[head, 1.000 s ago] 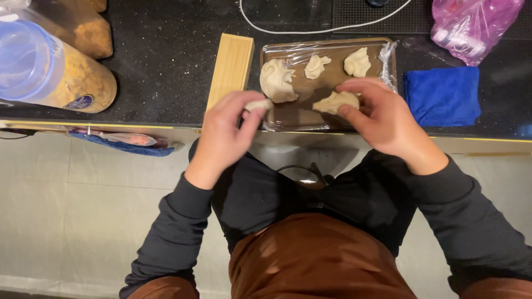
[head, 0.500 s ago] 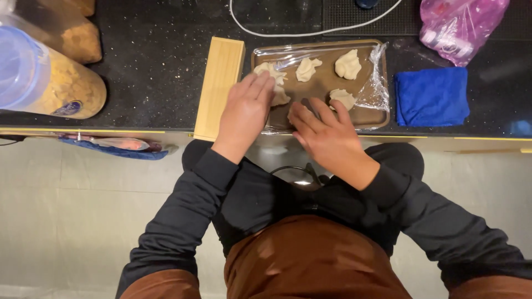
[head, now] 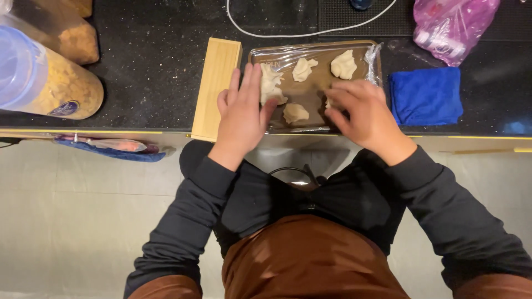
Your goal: Shaping dough pieces, adding filling, and decorating them with a food coloring tube
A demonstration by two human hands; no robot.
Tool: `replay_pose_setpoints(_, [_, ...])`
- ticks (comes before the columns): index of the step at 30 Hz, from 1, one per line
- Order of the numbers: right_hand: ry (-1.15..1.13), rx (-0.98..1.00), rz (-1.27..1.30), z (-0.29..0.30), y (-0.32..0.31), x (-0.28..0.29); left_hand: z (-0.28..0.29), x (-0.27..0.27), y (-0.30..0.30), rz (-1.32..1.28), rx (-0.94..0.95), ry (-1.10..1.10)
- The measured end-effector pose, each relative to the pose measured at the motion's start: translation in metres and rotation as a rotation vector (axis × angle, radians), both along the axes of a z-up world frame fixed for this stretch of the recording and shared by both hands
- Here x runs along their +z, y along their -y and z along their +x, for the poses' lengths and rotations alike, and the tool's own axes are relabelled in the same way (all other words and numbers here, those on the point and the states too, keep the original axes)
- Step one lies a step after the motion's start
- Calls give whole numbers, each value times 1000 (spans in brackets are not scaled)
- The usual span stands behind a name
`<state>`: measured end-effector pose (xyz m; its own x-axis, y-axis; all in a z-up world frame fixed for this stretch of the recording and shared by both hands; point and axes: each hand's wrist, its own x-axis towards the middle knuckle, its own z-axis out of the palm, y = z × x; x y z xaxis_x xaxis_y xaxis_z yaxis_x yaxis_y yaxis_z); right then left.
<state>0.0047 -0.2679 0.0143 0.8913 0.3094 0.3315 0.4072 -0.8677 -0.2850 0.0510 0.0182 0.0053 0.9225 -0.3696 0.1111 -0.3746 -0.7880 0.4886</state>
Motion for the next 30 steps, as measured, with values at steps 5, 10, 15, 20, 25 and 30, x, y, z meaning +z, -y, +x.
replay_pose_setpoints(5, [-8, -52, -26, 6, 9, -17, -11, -2, 8, -50, -15, 314])
replay_pose_setpoints(10, [37, -119, 44, 12, 12, -28, -25, -2, 10, -91, -17, 294])
replay_pose_setpoints(15, [94, -222, 93, 21, 40, -29, -31, -2, 21, -157, -56, 278])
replay_pose_setpoints(20, [170, -356, 118, 25, 88, -16, -40, 1, 48, -249, -131, 265])
replay_pose_setpoints(25, [258, -470, 162, 41, 129, 0, -40, 8, 64, -320, -195, 259])
replay_pose_setpoints(30, [304, -546, 222, 58, 158, 4, -51, 6, 65, -365, -217, 217])
